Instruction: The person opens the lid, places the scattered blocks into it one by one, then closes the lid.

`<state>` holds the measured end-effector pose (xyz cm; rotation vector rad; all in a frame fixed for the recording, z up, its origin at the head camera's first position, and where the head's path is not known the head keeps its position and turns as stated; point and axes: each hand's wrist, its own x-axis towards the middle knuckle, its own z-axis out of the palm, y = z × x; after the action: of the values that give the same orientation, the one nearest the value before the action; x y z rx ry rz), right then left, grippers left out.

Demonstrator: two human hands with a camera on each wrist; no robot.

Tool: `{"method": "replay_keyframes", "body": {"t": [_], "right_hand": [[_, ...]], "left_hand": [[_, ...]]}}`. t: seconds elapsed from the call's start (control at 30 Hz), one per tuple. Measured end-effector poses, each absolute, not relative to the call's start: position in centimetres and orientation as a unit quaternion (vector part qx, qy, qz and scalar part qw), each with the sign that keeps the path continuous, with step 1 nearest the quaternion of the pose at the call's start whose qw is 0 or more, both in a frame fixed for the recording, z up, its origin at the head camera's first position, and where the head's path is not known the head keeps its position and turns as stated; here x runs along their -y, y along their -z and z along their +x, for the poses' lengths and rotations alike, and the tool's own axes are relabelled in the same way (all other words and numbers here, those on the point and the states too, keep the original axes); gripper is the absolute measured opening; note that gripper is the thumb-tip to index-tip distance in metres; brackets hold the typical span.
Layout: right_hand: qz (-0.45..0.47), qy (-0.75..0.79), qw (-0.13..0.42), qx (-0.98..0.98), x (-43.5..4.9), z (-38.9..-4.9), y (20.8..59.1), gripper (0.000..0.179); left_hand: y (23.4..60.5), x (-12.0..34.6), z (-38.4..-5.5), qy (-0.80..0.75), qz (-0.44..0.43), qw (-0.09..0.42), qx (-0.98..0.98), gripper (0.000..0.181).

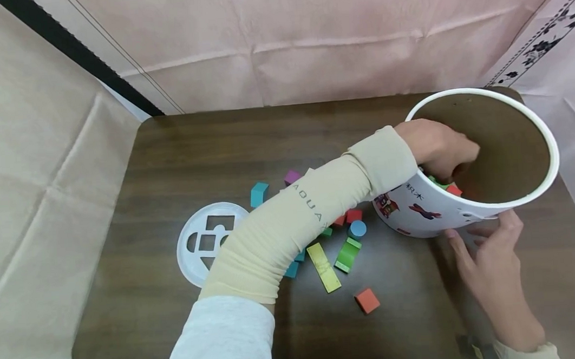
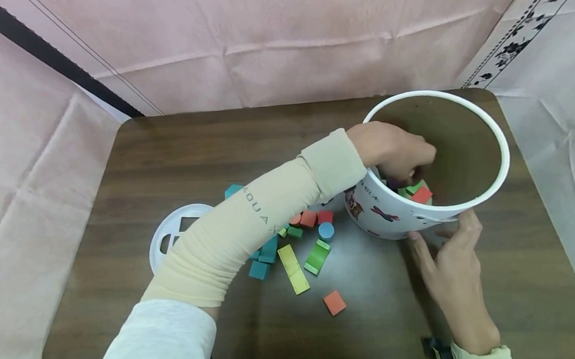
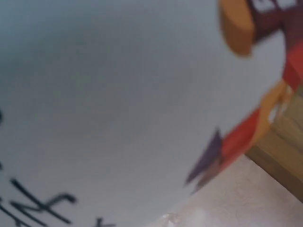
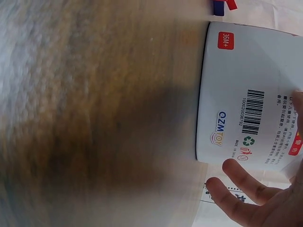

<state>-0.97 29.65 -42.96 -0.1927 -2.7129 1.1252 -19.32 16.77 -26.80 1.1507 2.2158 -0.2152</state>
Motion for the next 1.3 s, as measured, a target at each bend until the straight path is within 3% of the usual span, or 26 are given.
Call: {"method": "replay_keyframes", "body": {"t": [0.1,0.2,0.37,0.53,0.83,1.07,1.3], "right_hand": [[-0.066,-0.379,0.092,0.918,-29.6,-0.9,42.8,0.1],[-0.064,-0.38,0.091,0.918,-29.5,-0.8,42.8,0.1],[-0.077,-0.381,0.086,0.917,-29.5,-0.8,42.7,0.101],[-0.09,-0.379,0.077,0.918,-29.6,-0.8,43.0,0.1],[-0.043,-0.393,0.121,0.911,-28.8,-1.2,43.7,0.102],[-0.041,-0.39,0.109,0.913,-29.4,-1.3,43.8,0.105],[-0.046,-0.38,0.096,0.919,-29.6,-1.2,43.8,0.104]], "left_hand": [[26.7,-17.1,-19.5,0.011,0.452,0.272,-0.85,0.023],[26.3,-17.0,-19.2,-0.005,0.467,0.151,-0.871,0.018],[25.2,-16.0,-19.0,-0.064,0.482,-0.042,-0.873,0.029],[25.5,-13.7,-19.0,-0.157,0.477,-0.12,-0.856,0.037],[28.6,-4.9,-18.0,-0.219,0.43,-0.061,-0.874,0.035],[31.8,0.7,-16.4,-0.246,0.419,-0.043,-0.873,0.047],[32.7,5.4,-15.4,-0.234,0.356,0.016,-0.905,0.038]]}}
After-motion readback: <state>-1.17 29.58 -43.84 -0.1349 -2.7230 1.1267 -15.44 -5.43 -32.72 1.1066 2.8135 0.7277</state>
